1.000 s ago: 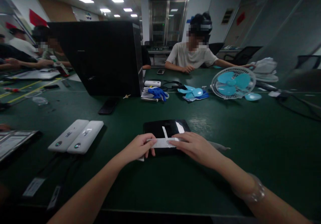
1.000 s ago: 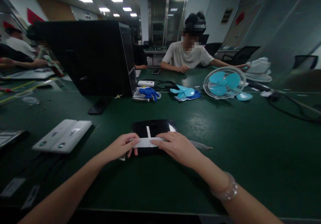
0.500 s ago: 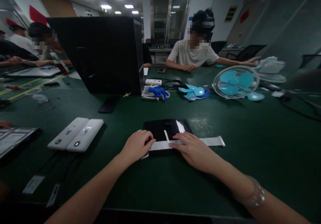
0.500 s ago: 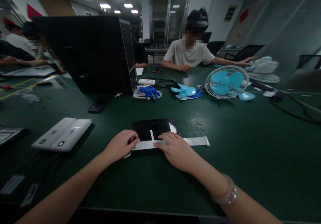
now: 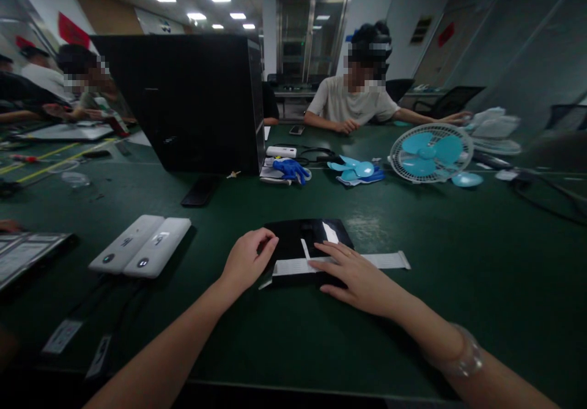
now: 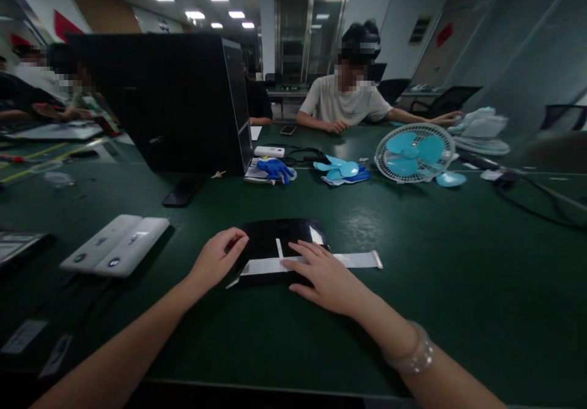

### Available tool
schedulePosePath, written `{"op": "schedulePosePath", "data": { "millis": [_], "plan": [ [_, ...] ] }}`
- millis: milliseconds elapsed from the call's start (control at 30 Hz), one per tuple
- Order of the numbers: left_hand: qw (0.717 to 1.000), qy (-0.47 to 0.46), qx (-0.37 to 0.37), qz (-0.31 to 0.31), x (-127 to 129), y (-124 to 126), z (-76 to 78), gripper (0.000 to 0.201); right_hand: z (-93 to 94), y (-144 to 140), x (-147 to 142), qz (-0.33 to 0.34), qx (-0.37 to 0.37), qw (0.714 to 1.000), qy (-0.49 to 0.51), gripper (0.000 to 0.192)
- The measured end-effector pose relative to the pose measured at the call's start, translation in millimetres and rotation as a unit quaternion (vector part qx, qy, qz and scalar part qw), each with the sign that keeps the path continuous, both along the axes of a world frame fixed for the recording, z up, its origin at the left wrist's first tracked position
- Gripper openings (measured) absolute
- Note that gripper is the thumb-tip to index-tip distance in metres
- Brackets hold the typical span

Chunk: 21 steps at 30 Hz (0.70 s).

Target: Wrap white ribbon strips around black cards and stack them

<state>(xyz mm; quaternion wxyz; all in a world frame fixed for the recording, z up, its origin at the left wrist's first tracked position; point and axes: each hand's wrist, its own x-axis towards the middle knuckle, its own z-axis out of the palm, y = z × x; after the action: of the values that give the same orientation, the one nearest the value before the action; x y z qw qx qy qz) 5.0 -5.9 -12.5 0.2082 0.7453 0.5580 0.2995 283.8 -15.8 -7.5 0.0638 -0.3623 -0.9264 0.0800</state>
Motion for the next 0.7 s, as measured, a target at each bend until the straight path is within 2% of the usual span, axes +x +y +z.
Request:
{"op": "schedulePosePath", "data": {
  "millis": [133,200,333,567,700],
  "plan": [
    [0.995,-0.095,-0.023,0.004,-2.4,1.2,-0.7,0.032,-2.5,4.3,5.0,-0.02,-0.021,1.0,-0.008,0.076],
    [0.991,-0.13,-0.029,0.004,-2.4,2.0,-1.8,0.032,-3.8,7.8,8.4,-0.037,-0.036,0.998,-0.021,0.083],
    [0.986,-0.16,-0.034,0.007,-1.7,4.2,-5.5,0.031,-4.6,12.1,12.8,-0.051,-0.068,0.996,-0.036,0.079],
    [0.984,-0.175,-0.032,0.012,-4.9,7.4,-8.3,0.03,-1.7,10.5,13.3,-0.06,-0.044,0.995,-0.064,0.079],
    [0.986,-0.163,-0.039,0.014,-6.5,6.0,-5.7,0.032,-4.7,20.2,27.2,-0.121,-0.039,0.988,-0.09,0.082]
  ]
}}
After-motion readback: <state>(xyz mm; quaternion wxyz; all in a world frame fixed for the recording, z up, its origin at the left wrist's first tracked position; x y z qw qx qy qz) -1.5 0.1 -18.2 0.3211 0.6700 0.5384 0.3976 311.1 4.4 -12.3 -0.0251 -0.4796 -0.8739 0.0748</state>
